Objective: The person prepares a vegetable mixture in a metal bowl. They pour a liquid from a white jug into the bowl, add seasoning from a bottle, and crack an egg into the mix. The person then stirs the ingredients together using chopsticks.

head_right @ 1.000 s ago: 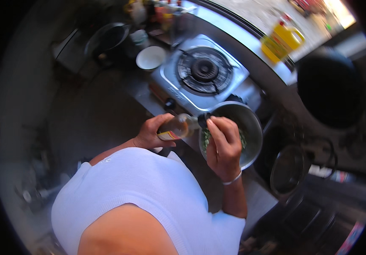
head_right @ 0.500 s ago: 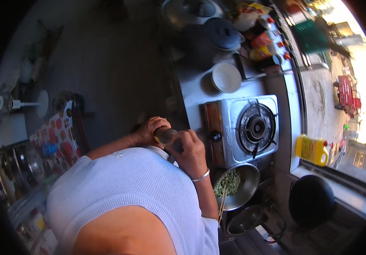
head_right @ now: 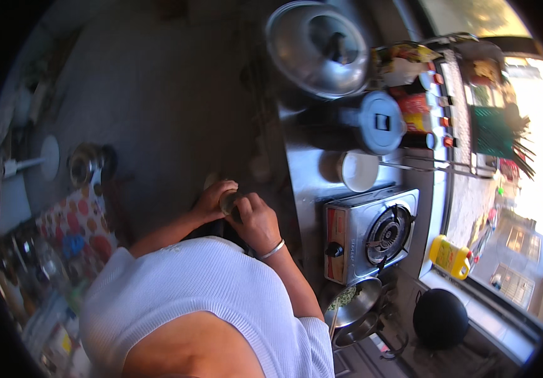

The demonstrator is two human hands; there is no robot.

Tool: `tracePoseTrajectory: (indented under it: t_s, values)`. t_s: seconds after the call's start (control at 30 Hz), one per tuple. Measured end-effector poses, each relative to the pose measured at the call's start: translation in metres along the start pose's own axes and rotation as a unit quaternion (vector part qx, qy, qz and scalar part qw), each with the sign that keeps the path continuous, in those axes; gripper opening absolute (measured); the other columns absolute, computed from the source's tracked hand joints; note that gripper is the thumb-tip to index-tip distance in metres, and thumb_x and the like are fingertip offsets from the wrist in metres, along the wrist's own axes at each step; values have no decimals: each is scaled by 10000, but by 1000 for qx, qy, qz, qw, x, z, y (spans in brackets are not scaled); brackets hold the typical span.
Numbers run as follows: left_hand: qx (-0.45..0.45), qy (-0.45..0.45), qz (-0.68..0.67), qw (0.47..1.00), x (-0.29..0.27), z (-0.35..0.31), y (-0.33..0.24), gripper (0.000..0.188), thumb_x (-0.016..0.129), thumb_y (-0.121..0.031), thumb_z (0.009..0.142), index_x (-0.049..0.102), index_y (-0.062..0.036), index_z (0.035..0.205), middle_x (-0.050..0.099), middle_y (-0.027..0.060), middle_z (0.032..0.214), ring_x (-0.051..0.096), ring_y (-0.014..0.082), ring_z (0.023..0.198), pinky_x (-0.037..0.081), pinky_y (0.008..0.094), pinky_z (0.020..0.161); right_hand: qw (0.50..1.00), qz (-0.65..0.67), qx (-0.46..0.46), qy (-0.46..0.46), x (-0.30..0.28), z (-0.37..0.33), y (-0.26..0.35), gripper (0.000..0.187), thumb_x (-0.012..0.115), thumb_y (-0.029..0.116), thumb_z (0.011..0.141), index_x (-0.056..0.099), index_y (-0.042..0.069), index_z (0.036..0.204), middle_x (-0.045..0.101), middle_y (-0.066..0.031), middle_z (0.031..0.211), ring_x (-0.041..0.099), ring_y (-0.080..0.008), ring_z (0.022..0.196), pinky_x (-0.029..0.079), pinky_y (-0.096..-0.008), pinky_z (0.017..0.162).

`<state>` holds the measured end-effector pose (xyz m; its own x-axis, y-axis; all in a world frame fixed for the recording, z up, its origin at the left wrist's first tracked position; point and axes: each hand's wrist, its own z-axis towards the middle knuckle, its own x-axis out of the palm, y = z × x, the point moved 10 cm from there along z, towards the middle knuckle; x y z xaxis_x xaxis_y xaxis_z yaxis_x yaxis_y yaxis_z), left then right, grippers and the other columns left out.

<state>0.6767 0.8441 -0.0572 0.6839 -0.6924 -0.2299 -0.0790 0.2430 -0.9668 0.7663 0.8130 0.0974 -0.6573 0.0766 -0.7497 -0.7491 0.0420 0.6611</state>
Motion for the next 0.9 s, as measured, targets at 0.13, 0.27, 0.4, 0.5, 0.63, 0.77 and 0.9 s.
tracePoseTrajectory:
  t_s: [0.13,0.27,0.4,0.5,0.63,0.77,0.9]
  values:
    - [117,45,71,990,-20,66,-76,683,814,-284,645,519,-53,1216,595,136,1170,573,347,1099,446,429,966,997,-33,-28,-66,-84,25,44,349,830,136,657,604,41,905,585,-123,840,626,-300,677,518,-359,568]
    - [242,57,98,964,-37,124,-186,810,850,-376,633,491,-60,1288,581,144,1231,571,344,1129,448,454,969,977,-65,-85,-183,-208,35,90,375,854,179,641,610,33,886,589,-105,794,615,-255,629,514,-338,564]
    - [282,-25,35,958,-63,165,-257,784,828,-418,696,484,-48,1295,570,143,1259,575,312,1132,450,434,957,941,-84,-68,-322,-338,15,99,371,867,197,640,624,44,875,633,-62,756,614,-132,658,499,-249,596]
    - [246,-103,10,964,-91,182,-252,654,790,-375,770,516,-35,1256,576,132,1238,597,263,1075,471,383,914,889,-7,-19,-458,-422,1,87,274,824,108,704,625,39,879,628,-11,764,569,-67,666,477,-213,600]
    - [173,-161,26,971,-125,190,-214,414,752,-233,822,593,-37,1150,610,103,1144,624,194,941,506,306,812,865,-109,47,-487,-485,25,53,284,845,159,726,608,47,836,554,40,686,523,-46,628,447,-218,543]
    - [110,-163,38,980,-142,215,-162,236,719,-78,826,633,-36,1042,631,85,1062,631,158,850,523,263,723,822,-329,57,-461,-483,76,-8,375,857,271,674,579,37,766,584,-90,670,572,-211,580,476,-326,559]
    - [105,-107,20,989,-134,263,-141,182,695,-8,817,631,-16,987,628,89,1032,629,145,820,528,251,699,797,-385,117,-450,-466,101,-117,399,852,284,654,576,21,775,609,-158,731,614,-338,656,486,-407,600]
